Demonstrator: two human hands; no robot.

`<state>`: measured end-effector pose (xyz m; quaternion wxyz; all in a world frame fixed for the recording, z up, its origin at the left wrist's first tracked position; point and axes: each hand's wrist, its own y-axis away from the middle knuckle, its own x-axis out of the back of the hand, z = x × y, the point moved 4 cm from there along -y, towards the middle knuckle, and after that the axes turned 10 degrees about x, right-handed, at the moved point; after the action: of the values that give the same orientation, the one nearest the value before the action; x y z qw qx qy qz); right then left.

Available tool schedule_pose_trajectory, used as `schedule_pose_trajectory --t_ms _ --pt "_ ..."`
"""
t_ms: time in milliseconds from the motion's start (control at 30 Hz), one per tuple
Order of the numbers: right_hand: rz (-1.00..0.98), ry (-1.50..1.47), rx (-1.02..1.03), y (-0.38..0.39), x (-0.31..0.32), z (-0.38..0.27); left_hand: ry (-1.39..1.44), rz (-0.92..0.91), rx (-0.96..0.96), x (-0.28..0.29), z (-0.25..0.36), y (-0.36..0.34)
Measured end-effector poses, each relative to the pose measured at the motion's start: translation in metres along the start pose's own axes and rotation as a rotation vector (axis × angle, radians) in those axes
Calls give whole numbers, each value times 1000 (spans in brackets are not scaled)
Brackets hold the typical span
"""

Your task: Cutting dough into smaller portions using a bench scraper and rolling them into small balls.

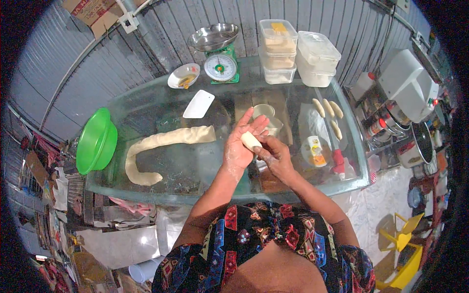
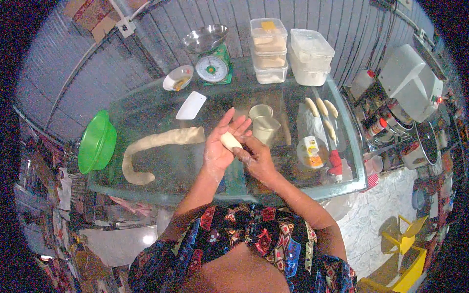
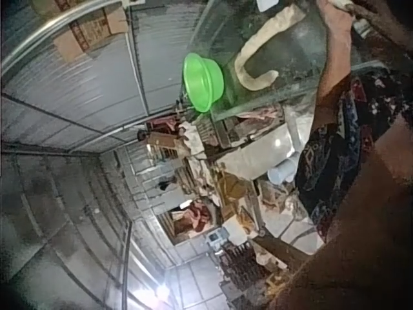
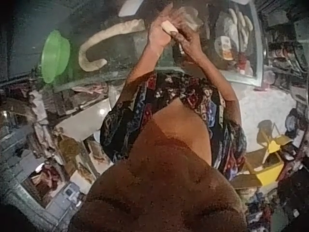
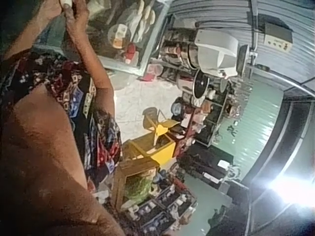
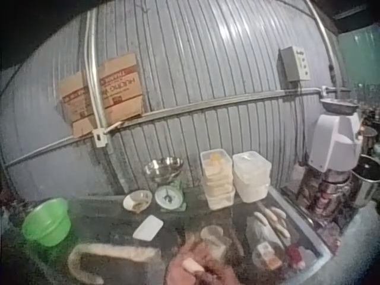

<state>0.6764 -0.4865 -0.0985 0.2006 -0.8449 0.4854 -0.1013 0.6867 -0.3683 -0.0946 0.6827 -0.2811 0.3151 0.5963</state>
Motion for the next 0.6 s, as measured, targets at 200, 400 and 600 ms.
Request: schedule_pose_trajectory --t_ms 200,400,600 --pt "122 77 159 1 4 4 161 -25 21 -8 2 1" --pt "50 496 356 -21 21 -43 238 -18 106 -4 -6 0" --pt "19 795 387 -48 -5 -33 273 6 138 -30 -14 -4"
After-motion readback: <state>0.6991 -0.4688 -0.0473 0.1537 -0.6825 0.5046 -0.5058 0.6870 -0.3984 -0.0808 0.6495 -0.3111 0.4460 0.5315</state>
